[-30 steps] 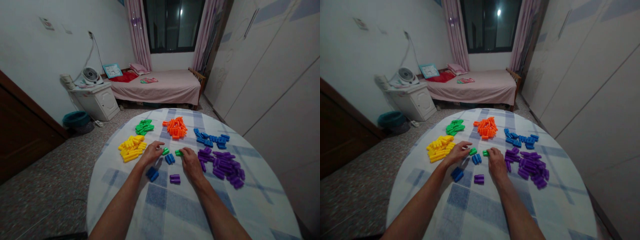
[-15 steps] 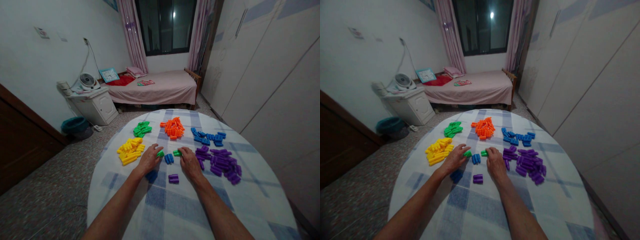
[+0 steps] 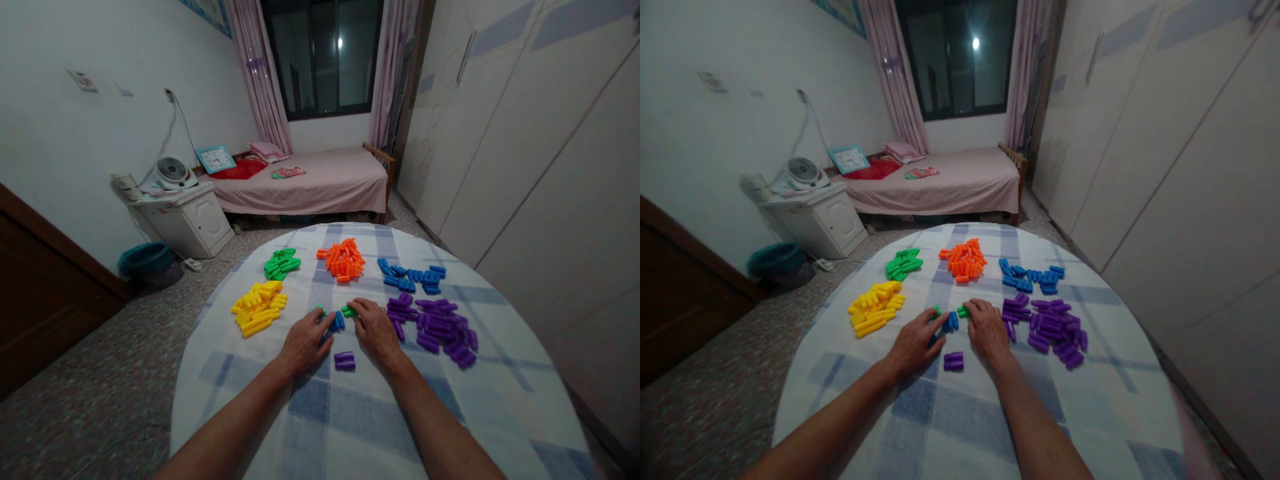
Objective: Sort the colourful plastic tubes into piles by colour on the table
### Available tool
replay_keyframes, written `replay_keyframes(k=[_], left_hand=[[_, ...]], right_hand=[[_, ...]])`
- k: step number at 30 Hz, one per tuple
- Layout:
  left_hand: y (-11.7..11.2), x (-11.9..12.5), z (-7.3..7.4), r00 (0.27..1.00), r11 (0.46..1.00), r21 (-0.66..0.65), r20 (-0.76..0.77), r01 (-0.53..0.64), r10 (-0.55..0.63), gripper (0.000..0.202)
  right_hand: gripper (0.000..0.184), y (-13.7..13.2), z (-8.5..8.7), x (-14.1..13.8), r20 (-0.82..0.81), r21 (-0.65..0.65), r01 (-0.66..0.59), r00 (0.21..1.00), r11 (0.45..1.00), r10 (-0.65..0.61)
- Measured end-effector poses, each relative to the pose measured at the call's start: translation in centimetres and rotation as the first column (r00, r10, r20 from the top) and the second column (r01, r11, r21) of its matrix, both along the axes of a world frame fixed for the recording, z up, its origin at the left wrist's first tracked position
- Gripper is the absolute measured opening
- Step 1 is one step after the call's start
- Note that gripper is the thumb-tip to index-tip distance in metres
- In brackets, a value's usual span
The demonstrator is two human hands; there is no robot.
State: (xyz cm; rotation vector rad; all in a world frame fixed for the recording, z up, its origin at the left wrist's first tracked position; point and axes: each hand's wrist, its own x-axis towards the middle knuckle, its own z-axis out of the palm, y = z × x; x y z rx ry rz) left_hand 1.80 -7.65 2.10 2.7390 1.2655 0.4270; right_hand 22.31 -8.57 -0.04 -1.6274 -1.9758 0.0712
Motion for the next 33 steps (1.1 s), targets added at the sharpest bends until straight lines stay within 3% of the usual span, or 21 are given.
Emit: replay_keyframes(k=[4,8,14,20,23,26,29,31,33], left_hand=[[1.2,2.1,0.7,0.999,1.0,-0.024,-0.051,0.005,-0.006,0.042],[1.0,3.0,0.3,0.999,0.999,-0.012,-0.018,-0.031,0.03,0.023],[0.8,2.4,-1.0,0.974,0.997,-0.055,0.218,-0.044,0.055,0.033],[2.8,2.7,-0.2,0.832,0.958,-0.235,0.49,-0.163,0.262,0.022],[4.4,4.1,1.4,0.713,0.887,-0.443,0.581,-0.129,0.394,0.028],[6.5,6.7,3.2,0.596,0.765,-0.643,0.601,-0.035,0.533,0.033],[8.7,10.2,4.1,0.633,0.556,-0.828,0.469,0.073,0.616,0.029],[10.0,12.7,4.2,0.661,0.497,-0.862,0.429,0.097,0.615,0.026],[11.0,15.0,4.1,0.675,0.493,-0.862,0.435,0.119,0.596,0.023]], right_hand=[[0.045,0.0,0.1,0.0,-0.015,0.002,0.0,1.0,1.0,0.0],[0.044,0.0,0.3,-0.2,-0.038,-0.013,0.016,0.999,1.0,-0.016],[0.042,0.1,0.2,-0.2,-0.051,-0.026,0.021,0.998,0.999,-0.022],[0.041,0.0,0.5,-0.2,-0.048,-0.028,0.041,0.998,0.999,-0.043],[0.042,-0.2,0.8,-0.3,-0.058,-0.029,0.047,0.997,0.998,-0.049],[0.042,-0.2,0.8,-0.3,-0.054,-0.031,0.055,0.997,0.998,-0.056],[0.04,0.0,0.7,-0.3,-0.044,-0.037,0.067,0.997,0.997,-0.069],[0.039,0.1,0.4,-0.2,-0.036,-0.05,0.069,0.997,0.996,-0.071],[0.04,0.2,0.1,-0.1,-0.025,-0.063,0.07,0.997,0.996,-0.072]])
